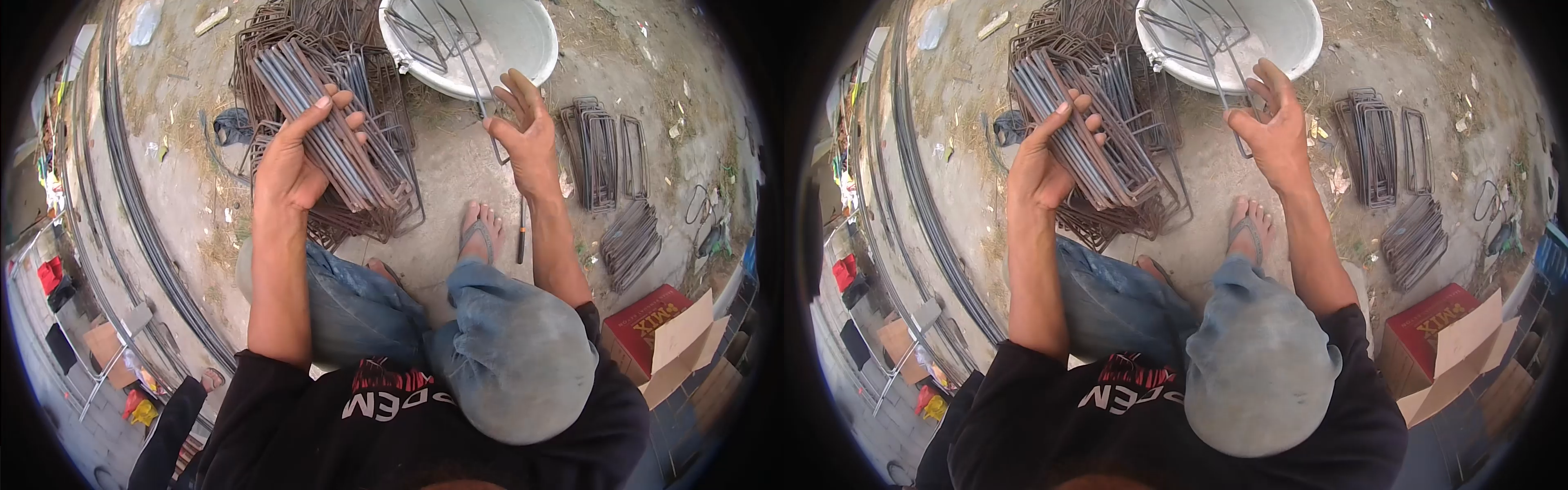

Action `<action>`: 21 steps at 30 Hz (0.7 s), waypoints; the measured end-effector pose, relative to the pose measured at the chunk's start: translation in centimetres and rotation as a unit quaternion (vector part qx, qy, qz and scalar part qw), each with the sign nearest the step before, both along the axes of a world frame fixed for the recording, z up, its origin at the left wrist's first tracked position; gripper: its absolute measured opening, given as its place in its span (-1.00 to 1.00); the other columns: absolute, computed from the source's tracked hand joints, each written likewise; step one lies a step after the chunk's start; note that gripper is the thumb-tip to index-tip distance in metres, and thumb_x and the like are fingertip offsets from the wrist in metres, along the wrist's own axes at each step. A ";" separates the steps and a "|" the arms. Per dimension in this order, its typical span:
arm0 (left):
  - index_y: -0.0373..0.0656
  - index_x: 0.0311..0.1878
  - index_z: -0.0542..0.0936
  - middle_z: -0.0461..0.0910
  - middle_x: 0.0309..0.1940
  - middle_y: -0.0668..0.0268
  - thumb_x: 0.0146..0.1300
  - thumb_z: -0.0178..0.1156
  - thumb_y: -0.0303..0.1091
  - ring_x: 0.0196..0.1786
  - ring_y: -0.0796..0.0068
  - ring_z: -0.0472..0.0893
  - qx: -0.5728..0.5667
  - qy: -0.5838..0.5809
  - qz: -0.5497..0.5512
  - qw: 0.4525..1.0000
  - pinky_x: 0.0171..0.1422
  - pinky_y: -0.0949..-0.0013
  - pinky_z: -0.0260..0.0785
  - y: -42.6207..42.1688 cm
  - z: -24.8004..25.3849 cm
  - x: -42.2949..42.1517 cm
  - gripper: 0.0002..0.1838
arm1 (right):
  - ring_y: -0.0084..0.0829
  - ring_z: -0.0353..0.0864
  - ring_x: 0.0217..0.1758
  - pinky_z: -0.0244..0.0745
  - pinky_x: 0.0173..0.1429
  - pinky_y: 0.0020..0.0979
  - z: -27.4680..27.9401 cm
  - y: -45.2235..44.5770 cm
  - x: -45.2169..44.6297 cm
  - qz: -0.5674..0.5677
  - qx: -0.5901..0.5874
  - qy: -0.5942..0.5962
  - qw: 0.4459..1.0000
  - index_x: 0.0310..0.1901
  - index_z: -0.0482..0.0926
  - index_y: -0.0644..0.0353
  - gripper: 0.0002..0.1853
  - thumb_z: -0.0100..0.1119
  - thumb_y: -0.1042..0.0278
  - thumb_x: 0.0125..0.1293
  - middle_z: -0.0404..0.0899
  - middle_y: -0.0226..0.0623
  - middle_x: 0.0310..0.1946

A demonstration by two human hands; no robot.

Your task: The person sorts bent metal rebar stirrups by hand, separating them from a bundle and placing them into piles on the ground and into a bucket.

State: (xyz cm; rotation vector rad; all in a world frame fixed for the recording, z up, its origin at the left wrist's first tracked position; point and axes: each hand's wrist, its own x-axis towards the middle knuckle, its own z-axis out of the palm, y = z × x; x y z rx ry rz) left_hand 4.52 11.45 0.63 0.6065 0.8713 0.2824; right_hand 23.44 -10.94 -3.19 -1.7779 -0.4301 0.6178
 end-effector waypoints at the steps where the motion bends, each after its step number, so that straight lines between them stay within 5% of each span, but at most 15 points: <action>1: -0.26 0.25 0.52 0.66 0.09 0.06 0.42 0.30 -0.39 0.04 0.17 0.73 -0.007 -0.002 -0.003 1.000 0.10 0.03 0.71 0.0 -0.2 0.0 -0.61 | -0.01 0.29 0.58 0.32 0.56 -0.06 1.3 0.3 -0.2 0.022 0.068 0.049 0.996 0.53 0.18 0.43 -0.02 0.41 0.39 0.06 0.28 0.18 0.48; 3: -0.24 0.25 0.50 0.65 0.11 0.00 0.42 0.30 -0.37 0.08 0.11 0.73 -0.012 -0.014 -0.018 1.000 0.11 0.03 0.71 0.1 -0.2 0.3 -0.60 | -0.01 0.25 0.61 0.34 0.57 -0.12 2.4 1.3 -1.3 0.075 0.172 0.117 0.975 0.56 0.13 0.43 0.00 0.41 0.38 0.09 0.26 0.16 0.50; 9: -0.24 0.33 0.47 0.64 0.16 0.06 0.43 0.31 -0.30 0.12 0.10 0.71 -0.037 -0.009 -0.053 0.998 0.15 -0.02 0.68 -1.1 0.6 1.5 -0.52 | -0.05 0.23 0.62 0.26 0.62 -0.08 -0.5 4.8 -5.9 0.202 0.108 0.175 0.957 0.58 0.07 0.48 0.05 0.46 0.32 0.13 0.22 0.22 0.52; 16: -0.29 0.27 0.49 0.67 0.06 0.09 0.43 0.28 -0.47 0.04 0.15 0.75 -0.017 -0.005 -0.039 0.999 0.07 0.00 0.74 -1.0 -0.6 0.8 -0.61 | -0.09 0.19 0.65 0.23 0.63 -0.04 -1.1 3.9 -5.9 0.215 0.140 0.183 0.949 0.61 0.04 0.37 0.07 0.53 0.16 0.24 0.18 0.18 0.56; 21: -0.25 0.31 0.49 0.66 0.05 0.12 0.45 0.25 -0.45 0.05 0.15 0.74 -0.022 -0.026 0.013 0.999 0.12 0.00 0.71 -0.5 0.1 1.2 -0.59 | -0.14 0.45 0.42 0.38 0.50 -0.10 0.7 2.7 1.4 0.094 0.138 0.126 0.978 0.44 0.40 0.30 -0.17 0.47 -0.05 0.30 0.42 0.03 0.38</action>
